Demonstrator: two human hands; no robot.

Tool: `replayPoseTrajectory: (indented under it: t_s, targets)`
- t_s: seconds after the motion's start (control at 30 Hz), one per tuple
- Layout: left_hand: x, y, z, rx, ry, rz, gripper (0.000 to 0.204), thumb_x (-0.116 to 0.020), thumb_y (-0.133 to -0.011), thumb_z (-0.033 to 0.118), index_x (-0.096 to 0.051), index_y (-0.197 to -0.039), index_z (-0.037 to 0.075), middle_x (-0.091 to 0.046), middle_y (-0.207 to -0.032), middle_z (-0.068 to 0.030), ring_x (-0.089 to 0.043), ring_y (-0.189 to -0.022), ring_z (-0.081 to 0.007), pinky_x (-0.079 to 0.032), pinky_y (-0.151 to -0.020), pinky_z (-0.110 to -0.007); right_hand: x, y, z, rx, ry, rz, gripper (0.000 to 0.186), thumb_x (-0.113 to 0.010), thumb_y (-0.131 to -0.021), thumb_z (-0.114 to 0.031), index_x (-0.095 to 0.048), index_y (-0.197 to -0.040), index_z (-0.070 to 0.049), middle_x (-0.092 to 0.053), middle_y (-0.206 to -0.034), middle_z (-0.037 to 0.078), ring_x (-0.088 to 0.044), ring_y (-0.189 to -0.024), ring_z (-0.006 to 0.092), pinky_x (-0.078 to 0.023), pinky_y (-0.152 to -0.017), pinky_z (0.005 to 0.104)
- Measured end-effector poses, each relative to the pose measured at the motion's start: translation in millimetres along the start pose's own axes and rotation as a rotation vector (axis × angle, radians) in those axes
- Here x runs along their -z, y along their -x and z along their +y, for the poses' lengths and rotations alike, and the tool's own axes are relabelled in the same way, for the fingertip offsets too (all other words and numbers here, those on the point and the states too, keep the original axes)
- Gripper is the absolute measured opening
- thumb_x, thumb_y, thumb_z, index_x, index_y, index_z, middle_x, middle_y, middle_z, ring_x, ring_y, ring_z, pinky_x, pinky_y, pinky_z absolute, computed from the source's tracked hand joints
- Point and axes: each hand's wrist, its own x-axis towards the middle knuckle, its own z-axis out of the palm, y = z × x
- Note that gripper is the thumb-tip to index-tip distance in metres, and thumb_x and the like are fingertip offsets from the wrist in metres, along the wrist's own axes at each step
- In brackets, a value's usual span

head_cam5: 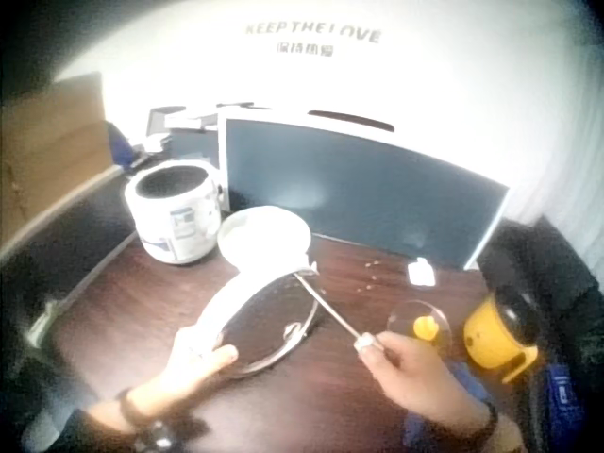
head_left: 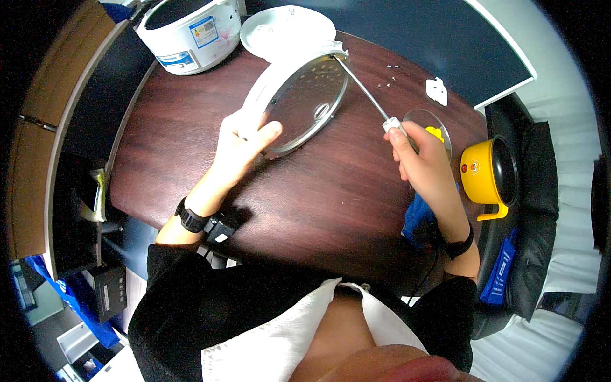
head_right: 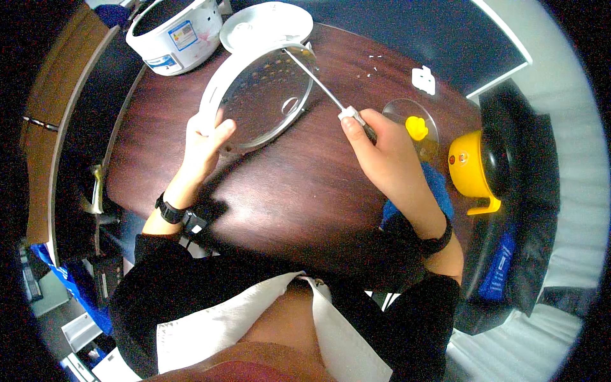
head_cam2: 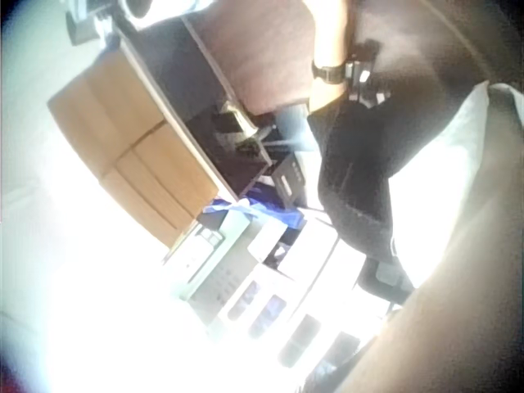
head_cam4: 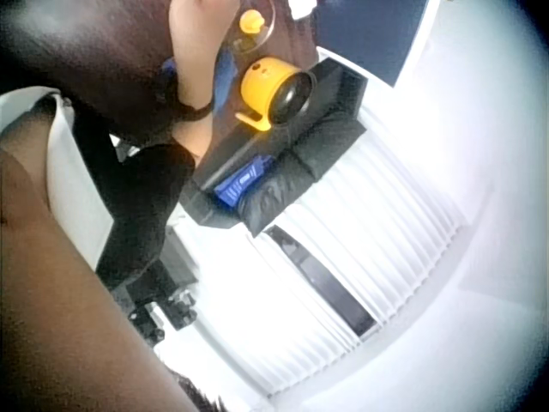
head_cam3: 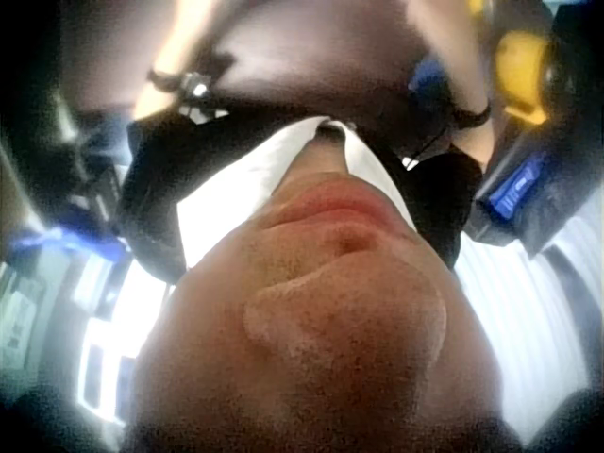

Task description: The person uses a screwdriver to remove screws from a white circular appliance part, likely a steamer tray or lid, and then uses the screwdriver to pry and separate a clear plastic insert from the white frame.

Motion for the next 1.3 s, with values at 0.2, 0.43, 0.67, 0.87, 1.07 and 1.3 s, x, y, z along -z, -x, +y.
replayPoseTrajectory:
  t_s: [0.2,0.43,0.67,0.87,1.07,1.3]
  targets:
    - [-8,6,22,0.014,0.009,0.045,0.034,-0.06,-0.072,0.004,-0.051,-0.105,0.002,-0.045,-0.07,0.0067,-0.04,-0.064,-0.002,-0.036,-0.056,-0.018,-4,5,-24,0.093,0.278,0.135,0.027,-0.053,-0.088,-0.03,-0.054,-0.084,-0.003,-0.059,-0.069,0.016,-0.059,-0.067,0.032,-0.043,-0.058,0.0366]
    - [6,4,13,0.06,-0.087,-0.041,0.047,-0.056,-0.067,0.0,-0.049,-0.113,-0.002,-0.046,-0.069,0.0043,-0.039,-0.061,-0.0015,-0.036,-0.054,-0.018,-12,3,-20,0.248,0.391,0.203,0.023,-0.058,-0.085,-0.026,-0.055,-0.084,-0.004,-0.059,-0.07,0.017,-0.059,-0.067,0.0356,-0.045,-0.059,0.0399]
    - [7,5,7,-0.002,-0.146,-0.06,0.038,-0.057,-0.066,0.001,-0.051,-0.103,-0.002,-0.042,-0.063,0.0064,-0.037,-0.057,-0.0013,-0.034,-0.051,-0.018,-12,5,-22,0.164,0.247,0.141,0.022,-0.059,-0.084,-0.026,-0.058,-0.081,-0.004,-0.057,-0.061,0.015,-0.059,-0.057,0.0315,-0.043,-0.051,0.0365]
    - [0,3,16,-0.021,-0.097,-0.02,0.02,-0.058,-0.066,0.002,-0.042,-0.058,0.011,-0.039,-0.054,0.0087,-0.033,-0.046,-0.0017,-0.026,-0.042,-0.021,-18,0,-11,0.144,0.095,0.142,0.024,-0.06,-0.084,-0.027,-0.06,-0.079,-0.003,-0.054,-0.056,0.013,-0.055,-0.051,0.0233,-0.039,-0.049,0.0327]
    - [-1,4,15,-0.008,-0.096,-0.011,0.021,-0.059,-0.068,0.002,-0.042,-0.057,0.011,-0.038,-0.053,0.0093,-0.033,-0.046,-0.0012,-0.025,-0.041,-0.02,-14,-4,-15,0.065,0.017,0.054,0.029,-0.057,-0.085,-0.03,-0.059,-0.076,-0.002,-0.049,-0.053,0.007,-0.047,-0.05,0.0127,-0.036,-0.048,0.0293]
    - [-5,3,17,-0.031,-0.094,-0.001,0.019,-0.058,-0.068,0.003,-0.043,-0.061,0.011,-0.037,-0.053,0.0092,-0.033,-0.046,-0.0011,-0.025,-0.041,-0.02,-14,-8,-8,0.055,-0.104,-0.019,0.032,-0.055,-0.087,-0.031,-0.056,-0.072,-0.003,-0.044,-0.051,-0.001,-0.043,-0.048,0.0074,-0.032,-0.046,0.0261]
